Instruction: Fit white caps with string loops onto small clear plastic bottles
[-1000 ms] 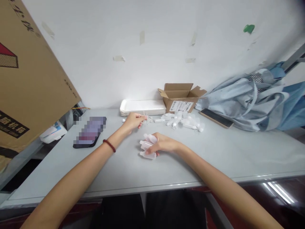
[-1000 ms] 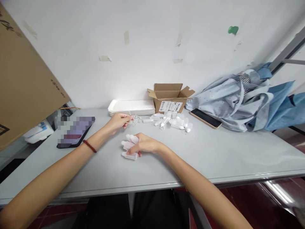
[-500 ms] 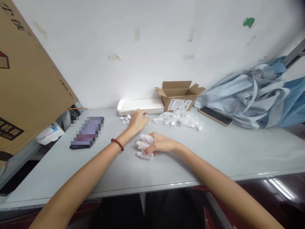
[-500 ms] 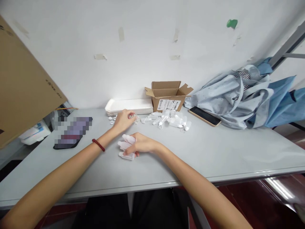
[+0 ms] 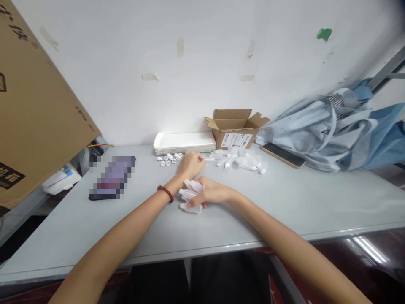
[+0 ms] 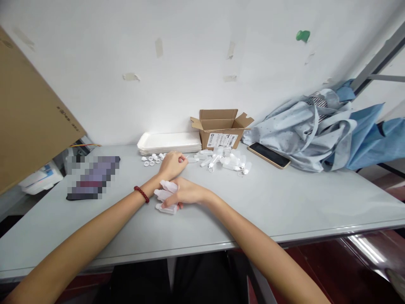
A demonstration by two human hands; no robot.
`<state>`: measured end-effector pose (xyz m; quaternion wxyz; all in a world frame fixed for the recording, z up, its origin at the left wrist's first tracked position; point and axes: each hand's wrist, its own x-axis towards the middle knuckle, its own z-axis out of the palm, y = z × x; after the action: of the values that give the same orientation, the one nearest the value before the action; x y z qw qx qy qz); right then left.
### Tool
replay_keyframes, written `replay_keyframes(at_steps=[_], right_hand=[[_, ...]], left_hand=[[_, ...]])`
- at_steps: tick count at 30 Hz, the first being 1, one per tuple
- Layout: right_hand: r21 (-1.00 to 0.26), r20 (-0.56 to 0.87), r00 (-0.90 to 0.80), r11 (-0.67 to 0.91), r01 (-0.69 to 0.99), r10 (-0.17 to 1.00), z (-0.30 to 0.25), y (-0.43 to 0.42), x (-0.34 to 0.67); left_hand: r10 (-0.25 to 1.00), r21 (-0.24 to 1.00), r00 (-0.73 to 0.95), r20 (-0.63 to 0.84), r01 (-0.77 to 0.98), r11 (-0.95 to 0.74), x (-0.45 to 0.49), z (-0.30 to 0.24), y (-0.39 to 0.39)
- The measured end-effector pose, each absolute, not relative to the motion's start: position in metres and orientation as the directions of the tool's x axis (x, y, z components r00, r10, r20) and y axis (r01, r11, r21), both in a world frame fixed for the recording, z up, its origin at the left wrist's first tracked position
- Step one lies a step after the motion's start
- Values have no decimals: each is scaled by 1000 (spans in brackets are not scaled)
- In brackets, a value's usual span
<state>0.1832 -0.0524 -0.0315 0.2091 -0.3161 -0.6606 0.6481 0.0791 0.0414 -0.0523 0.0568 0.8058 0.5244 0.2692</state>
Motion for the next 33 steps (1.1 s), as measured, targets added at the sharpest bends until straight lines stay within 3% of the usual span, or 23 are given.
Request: replay_keyframes(at_steps=[4, 9, 17, 24, 33], right_hand=[[-983, -167, -703, -58, 176, 692, -32, -52, 184], [-982, -163, -699, -43, 186, 696, -31, -53, 184], [-980, -174, -696, -49, 195, 697, -34, -52, 184], [-977, -179, -687, -44, 209, 704, -33, -53, 184], [-977, -174, -688, -36, 210, 705, -32, -52, 184]], left_hand=[[881, 453, 183, 437, 801, -392, 66, -47, 45], [901, 456, 138, 412, 825, -335, 54, -54, 43], [870, 352, 267, 415, 835, -424, 59, -61, 33], [871, 424, 267, 413, 790, -443, 50, -68, 48], [855, 392, 247, 455, 807, -442, 49, -70, 47]])
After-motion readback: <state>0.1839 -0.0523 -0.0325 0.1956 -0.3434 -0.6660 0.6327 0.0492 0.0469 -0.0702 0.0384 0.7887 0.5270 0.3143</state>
